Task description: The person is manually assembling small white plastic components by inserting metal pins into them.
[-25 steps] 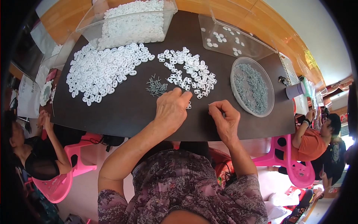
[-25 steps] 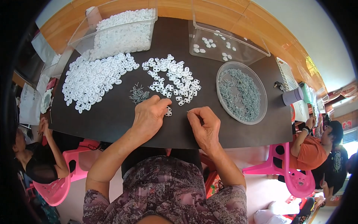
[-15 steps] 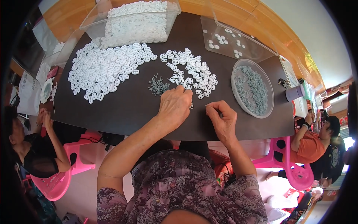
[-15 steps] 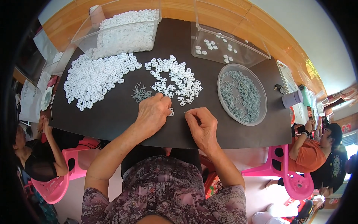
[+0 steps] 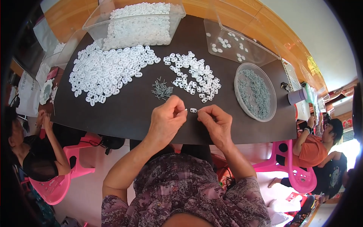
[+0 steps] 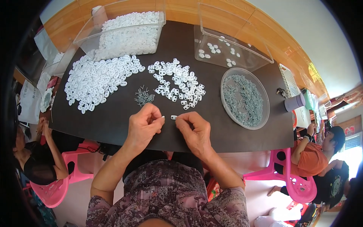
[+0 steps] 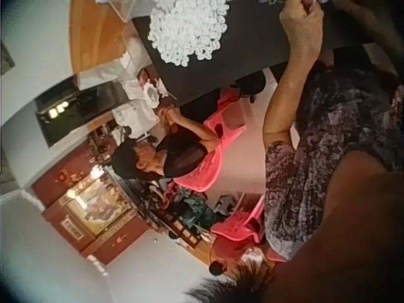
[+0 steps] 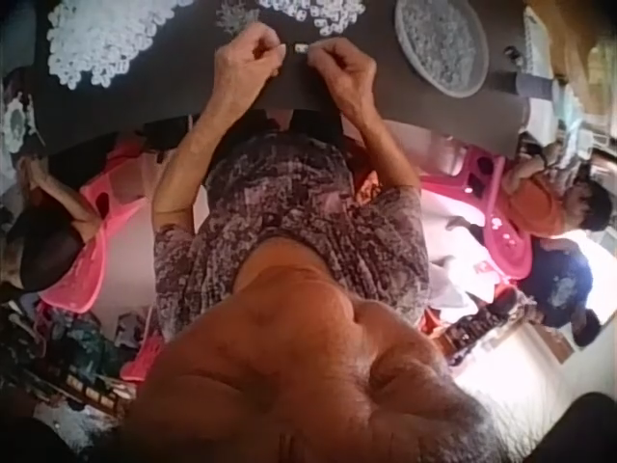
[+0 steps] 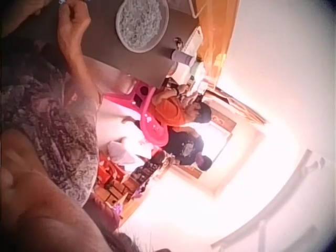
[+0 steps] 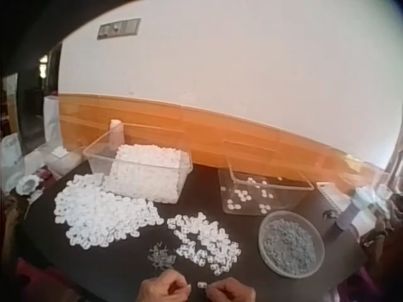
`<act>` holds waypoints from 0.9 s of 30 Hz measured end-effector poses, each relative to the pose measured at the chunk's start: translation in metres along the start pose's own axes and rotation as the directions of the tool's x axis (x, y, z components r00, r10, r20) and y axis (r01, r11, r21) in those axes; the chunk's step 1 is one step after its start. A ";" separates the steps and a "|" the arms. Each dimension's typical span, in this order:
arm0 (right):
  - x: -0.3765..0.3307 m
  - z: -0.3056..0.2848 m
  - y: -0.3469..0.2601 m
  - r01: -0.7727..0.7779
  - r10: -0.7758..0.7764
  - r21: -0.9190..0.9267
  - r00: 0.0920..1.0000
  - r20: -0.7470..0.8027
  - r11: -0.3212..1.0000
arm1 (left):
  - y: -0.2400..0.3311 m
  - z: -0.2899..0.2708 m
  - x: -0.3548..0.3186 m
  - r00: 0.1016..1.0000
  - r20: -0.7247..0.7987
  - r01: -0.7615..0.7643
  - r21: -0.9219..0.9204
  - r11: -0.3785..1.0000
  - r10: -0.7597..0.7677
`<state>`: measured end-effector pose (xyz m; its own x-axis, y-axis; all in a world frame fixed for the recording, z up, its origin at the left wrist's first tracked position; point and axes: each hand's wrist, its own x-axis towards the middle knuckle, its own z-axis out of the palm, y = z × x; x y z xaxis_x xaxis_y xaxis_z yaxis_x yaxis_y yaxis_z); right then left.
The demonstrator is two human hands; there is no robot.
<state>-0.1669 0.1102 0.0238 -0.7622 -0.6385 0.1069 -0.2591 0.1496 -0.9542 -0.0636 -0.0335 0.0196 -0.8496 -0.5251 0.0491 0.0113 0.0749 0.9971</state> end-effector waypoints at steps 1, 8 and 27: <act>-0.001 0.004 0.000 0.036 -0.036 -0.002 0.999 0.024 0.999 | -0.001 -0.001 -0.003 1.000 -0.001 -0.003 0.000 1.000 0.003; -0.005 0.024 -0.002 0.091 -0.088 -0.029 0.992 0.095 0.995 | -0.007 -0.004 -0.016 0.996 -0.041 0.058 -0.327 0.943 -0.075; 0.003 0.033 -0.022 0.242 -0.218 -0.108 0.956 0.197 0.964 | -0.012 -0.022 -0.030 0.997 -0.016 0.065 -0.412 0.909 -0.078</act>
<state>-0.1437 0.0802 0.0353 -0.5549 -0.7918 0.2553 -0.4987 0.0709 -0.8639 -0.0265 -0.0369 0.0071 -0.8392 -0.5432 -0.0283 0.1728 -0.3156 0.9330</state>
